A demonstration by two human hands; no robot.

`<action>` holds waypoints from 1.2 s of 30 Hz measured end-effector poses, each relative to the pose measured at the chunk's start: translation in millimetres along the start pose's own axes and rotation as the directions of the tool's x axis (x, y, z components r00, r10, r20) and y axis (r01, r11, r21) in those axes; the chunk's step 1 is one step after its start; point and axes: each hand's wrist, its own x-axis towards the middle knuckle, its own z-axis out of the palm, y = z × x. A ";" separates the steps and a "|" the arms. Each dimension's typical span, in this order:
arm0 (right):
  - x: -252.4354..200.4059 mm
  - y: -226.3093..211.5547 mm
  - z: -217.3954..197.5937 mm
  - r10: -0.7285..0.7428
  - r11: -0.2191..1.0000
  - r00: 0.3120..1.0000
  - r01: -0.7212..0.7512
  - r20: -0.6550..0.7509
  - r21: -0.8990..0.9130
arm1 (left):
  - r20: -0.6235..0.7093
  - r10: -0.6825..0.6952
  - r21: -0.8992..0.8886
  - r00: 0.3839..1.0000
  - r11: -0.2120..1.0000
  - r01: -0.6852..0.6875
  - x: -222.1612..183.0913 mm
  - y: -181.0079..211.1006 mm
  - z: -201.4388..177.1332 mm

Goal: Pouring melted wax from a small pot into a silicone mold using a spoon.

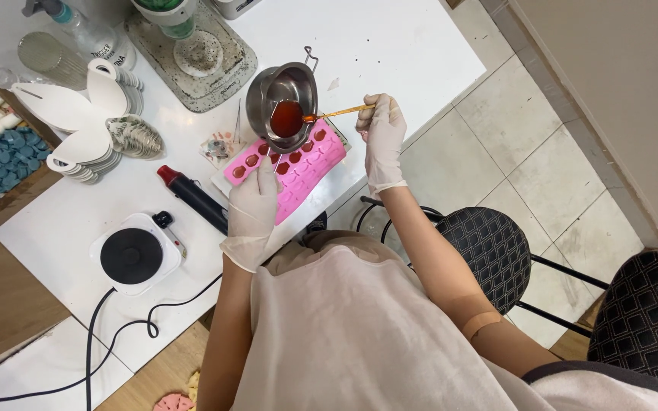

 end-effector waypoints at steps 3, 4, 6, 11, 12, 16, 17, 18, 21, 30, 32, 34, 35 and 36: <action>-5.0 -10.7 1.6 0.055 0.995 0.997 -0.059 -0.054 -0.081 | -0.016 0.044 -0.044 0.999 0.998 -0.044 1.5 0.1 -4.4; -3.6 -8.4 -0.9 0.056 0.998 0.998 -0.057 -0.034 -0.041 | -0.016 -0.012 -0.046 1.000 0.999 0.011 1.0 5.3 -7.6; -2.7 -6.9 -4.3 0.056 0.998 0.998 -0.056 -0.015 -0.002 | -0.014 -0.067 -0.049 0.998 0.997 0.067 2.3 4.9 -10.1; -8.7 -13.5 0.2 0.068 0.996 0.997 -0.069 -0.026 -0.065 | -0.059 0.015 -0.030 0.998 0.999 -0.016 4.6 -0.6 -15.9; -7.0 -9.5 -1.6 0.069 0.995 0.997 -0.070 -0.025 -0.067 | -0.060 0.012 -0.031 0.998 0.999 -0.014 4.0 1.3 -17.1; -3.3 0.5 -4.5 -0.006 0.997 1.000 0.006 0.003 -0.075 | -0.072 -0.042 -0.082 0.996 0.996 0.036 5.4 -2.2 -19.0; -3.3 1.6 -4.6 -0.031 0.996 0.999 0.032 0.010 -0.085 | -0.085 -0.035 -0.067 0.996 0.997 0.030 6.6 -5.7 -18.5; -4.9 0.4 -3.3 -0.030 0.996 0.999 0.031 0.012 -0.086 | -0.087 -0.038 -0.068 0.996 0.997 0.032 6.8 -7.8 -18.1; -9.1 -2.2 0.3 -0.055 0.995 0.997 0.058 0.047 -0.083 | -0.107 -0.010 -0.062 0.994 0.998 0.003 7.7 -12.6 -17.3; -8.5 -3.9 2.7 -0.115 0.984 0.991 0.123 0.072 -0.129 | -0.116 0.022 -0.047 0.993 0.999 -0.027 8.4 -14.7 -16.2; -5.9 -4.1 0.9 -0.052 0.993 0.998 0.055 0.033 -0.103 | -0.089 -0.030 -0.124 0.996 0.992 0.018 6.8 -10.1 -18.0; -5.8 -9.2 2.4 -0.010 0.995 1.000 0.011 0.009 -0.099 | -0.094 -0.033 -0.112 0.995 0.993 0.023 7.0 -10.6 -17.7; -5.9 -11.8 3.0 0.031 0.995 0.999 -0.033 -0.015 -0.093 | -0.099 -0.038 -0.100 0.994 0.995 0.028 7.0 -10.8 -17.4; -4.9 -11.8 2.3 0.031 0.995 0.999 -0.032 -0.016 -0.093 | -0.098 -0.037 -0.100 0.994 0.995 0.027 6.8 -10.9 -17.4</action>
